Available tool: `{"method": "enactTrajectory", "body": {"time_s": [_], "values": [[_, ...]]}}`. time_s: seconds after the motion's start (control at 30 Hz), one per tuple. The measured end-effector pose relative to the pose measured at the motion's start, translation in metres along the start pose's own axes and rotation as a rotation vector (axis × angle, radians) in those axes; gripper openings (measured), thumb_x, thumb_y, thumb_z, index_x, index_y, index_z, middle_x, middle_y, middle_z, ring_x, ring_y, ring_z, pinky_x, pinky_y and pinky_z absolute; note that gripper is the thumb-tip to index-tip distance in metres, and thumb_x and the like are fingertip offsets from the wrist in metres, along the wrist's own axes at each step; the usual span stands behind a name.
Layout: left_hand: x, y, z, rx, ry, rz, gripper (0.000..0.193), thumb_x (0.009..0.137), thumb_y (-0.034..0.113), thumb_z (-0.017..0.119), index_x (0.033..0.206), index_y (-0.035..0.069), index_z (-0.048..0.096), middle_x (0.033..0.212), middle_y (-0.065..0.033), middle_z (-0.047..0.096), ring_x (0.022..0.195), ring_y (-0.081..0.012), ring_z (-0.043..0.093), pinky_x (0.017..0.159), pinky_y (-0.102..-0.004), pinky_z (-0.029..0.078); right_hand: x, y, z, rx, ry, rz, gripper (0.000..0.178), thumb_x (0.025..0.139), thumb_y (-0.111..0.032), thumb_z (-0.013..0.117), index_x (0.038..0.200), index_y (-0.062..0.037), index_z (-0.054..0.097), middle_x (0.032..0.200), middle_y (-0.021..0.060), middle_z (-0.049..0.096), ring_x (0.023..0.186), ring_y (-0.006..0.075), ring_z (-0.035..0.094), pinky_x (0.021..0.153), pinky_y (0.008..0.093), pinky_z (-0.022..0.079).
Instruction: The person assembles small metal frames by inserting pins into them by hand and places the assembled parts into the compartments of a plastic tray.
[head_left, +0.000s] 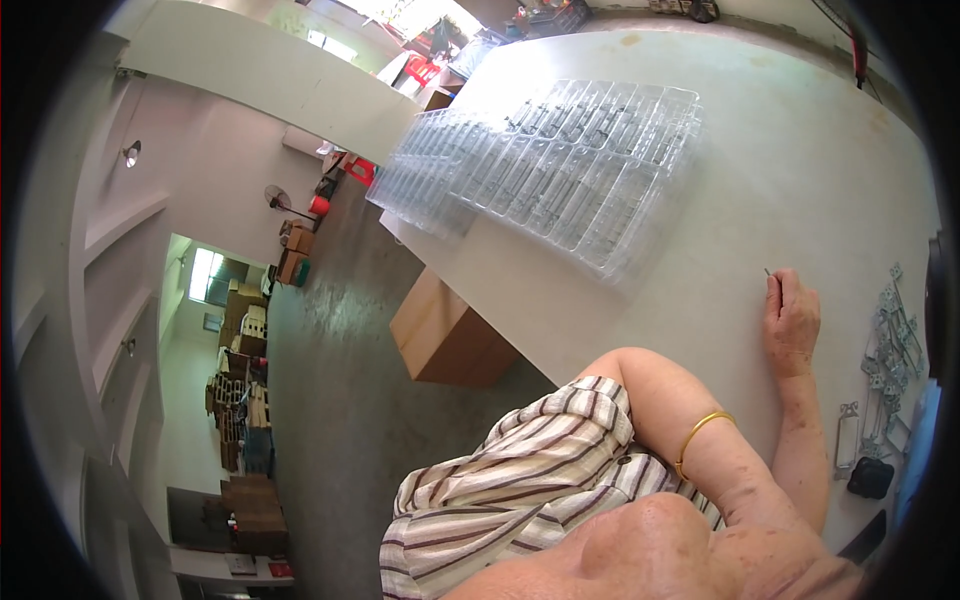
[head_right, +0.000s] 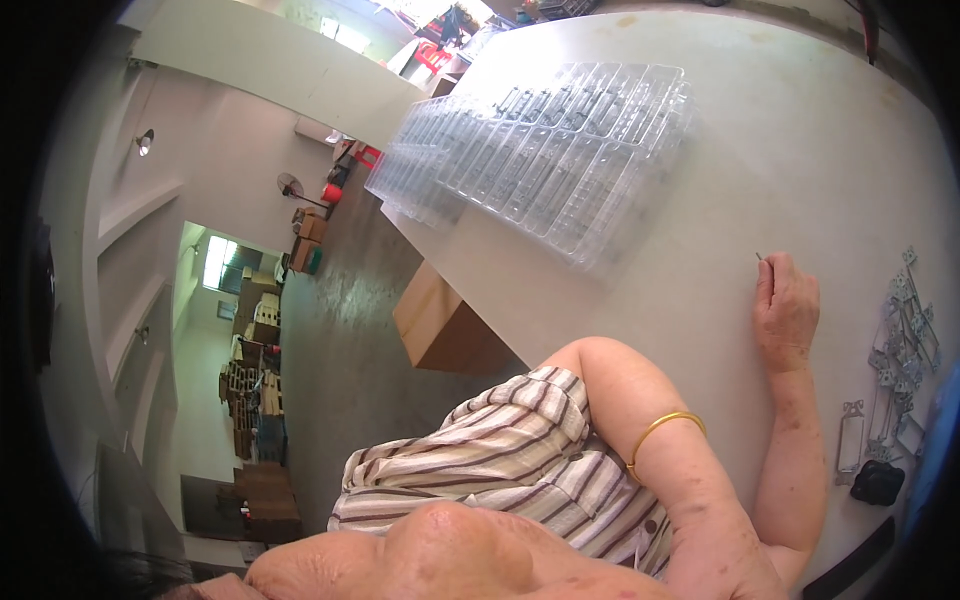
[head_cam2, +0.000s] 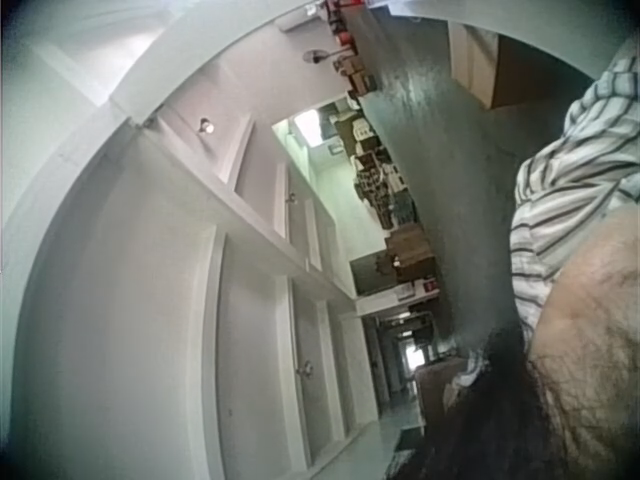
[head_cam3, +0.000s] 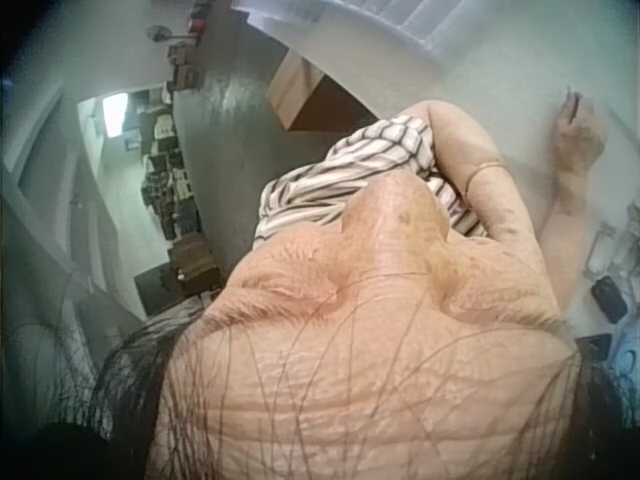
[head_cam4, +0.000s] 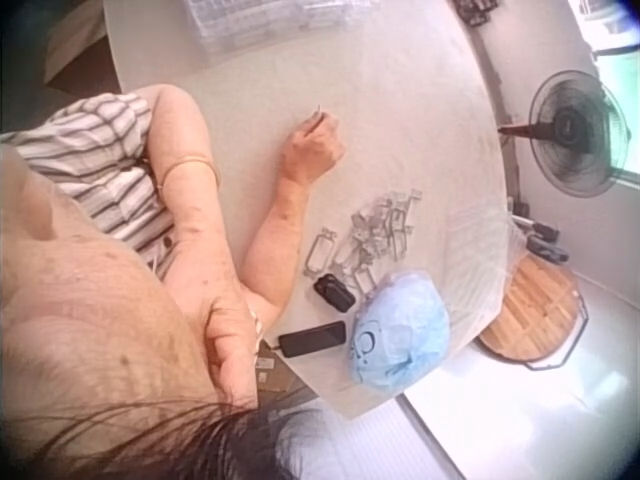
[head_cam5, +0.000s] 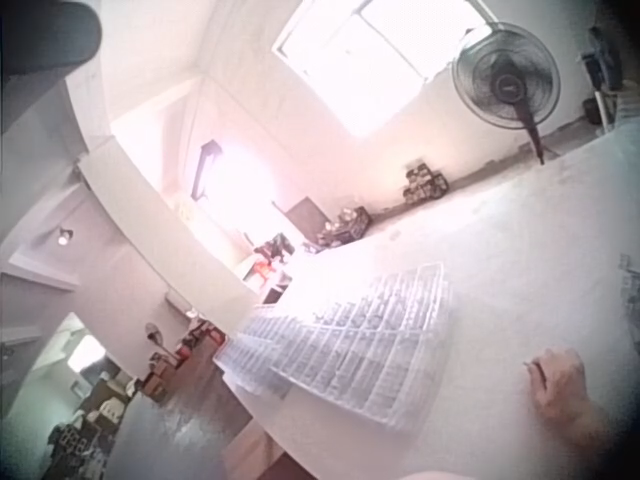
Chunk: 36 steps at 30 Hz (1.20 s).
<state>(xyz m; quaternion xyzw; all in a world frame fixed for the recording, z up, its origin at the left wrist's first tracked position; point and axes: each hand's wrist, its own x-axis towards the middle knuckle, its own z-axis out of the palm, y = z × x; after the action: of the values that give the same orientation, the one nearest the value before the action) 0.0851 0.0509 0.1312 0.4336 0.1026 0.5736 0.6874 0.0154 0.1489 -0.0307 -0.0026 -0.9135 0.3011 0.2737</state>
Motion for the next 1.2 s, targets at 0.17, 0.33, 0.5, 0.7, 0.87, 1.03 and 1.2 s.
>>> {"method": "enactTrajectory", "body": {"time_s": [0.17,0.33,0.5,0.7,0.87,1.03,1.2], "values": [[0.003,0.001,0.000,0.001,-0.004,-0.003,0.042,0.102,0.002,0.052,0.143,-0.006,0.046,0.135,-0.0174,0.059,0.118,-0.0212,0.059,0.095,-0.0314,0.050,0.001,-0.001,-0.002,-0.034,0.001,-0.014,0.009,0.101,-0.018,0.057,0.095,-0.0114,0.057,0.075,0.0069,0.061,0.072,0.0293,0.057,0.074,0.0407,0.045],[-0.002,0.000,0.002,0.000,0.028,-0.002,0.042,0.101,0.002,0.052,0.143,-0.005,0.046,0.134,-0.0174,0.060,0.117,-0.0212,0.059,0.094,-0.0315,0.050,-0.001,-0.002,0.004,-0.028,0.019,0.005,0.009,0.101,-0.019,0.057,0.096,-0.0117,0.058,0.076,0.0079,0.062,0.073,0.0309,0.056,0.073,0.0427,0.046],[-0.006,-0.002,0.006,-0.007,0.065,0.009,0.043,0.101,0.001,0.052,0.143,-0.005,0.046,0.133,-0.0173,0.060,0.116,-0.0212,0.060,0.093,-0.0315,0.050,0.000,-0.001,-0.002,-0.035,-0.004,0.018,0.009,0.101,-0.019,0.057,0.096,-0.0115,0.059,0.078,0.0078,0.063,0.073,0.0308,0.057,0.073,0.0430,0.045],[-0.001,-0.002,0.004,-0.009,0.065,0.015,0.043,0.100,0.001,0.052,0.142,-0.004,0.046,0.132,-0.0172,0.060,0.114,-0.0212,0.060,0.092,-0.0316,0.050,0.000,0.001,-0.001,-0.042,-0.014,-0.032,0.010,0.101,-0.020,0.057,0.096,-0.0111,0.058,0.079,0.0079,0.063,0.074,0.0304,0.057,0.073,0.0417,0.045],[-0.002,-0.001,0.004,-0.013,0.072,0.015,0.043,0.100,0.000,0.052,0.142,-0.004,0.046,0.132,-0.0172,0.060,0.113,-0.0212,0.060,0.091,-0.0316,0.051,-0.001,-0.002,0.000,-0.038,-0.019,0.004,0.010,0.101,-0.020,0.057,0.097,-0.0117,0.059,0.079,0.0083,0.064,0.074,0.0308,0.057,0.073,0.0427,0.046],[-0.006,-0.002,0.005,-0.020,0.107,0.023,0.043,0.100,0.000,0.052,0.142,-0.003,0.046,0.131,-0.0171,0.060,0.112,-0.0212,0.061,0.091,-0.0317,0.051,0.000,-0.002,-0.002,-0.061,-0.017,0.032,0.010,0.101,-0.020,0.057,0.096,-0.0116,0.059,0.080,0.0076,0.064,0.076,0.0296,0.057,0.074,0.0420,0.046],[-0.005,-0.002,0.004,-0.023,0.119,0.031,0.043,0.099,-0.001,0.052,0.142,-0.003,0.046,0.130,-0.0171,0.061,0.111,-0.0212,0.061,0.090,-0.0317,0.051,0.001,0.000,-0.002,-0.034,-0.036,-0.011,0.011,0.101,-0.021,0.057,0.096,-0.0115,0.059,0.080,0.0074,0.063,0.073,0.0296,0.056,0.074,0.0410,0.045]]}}
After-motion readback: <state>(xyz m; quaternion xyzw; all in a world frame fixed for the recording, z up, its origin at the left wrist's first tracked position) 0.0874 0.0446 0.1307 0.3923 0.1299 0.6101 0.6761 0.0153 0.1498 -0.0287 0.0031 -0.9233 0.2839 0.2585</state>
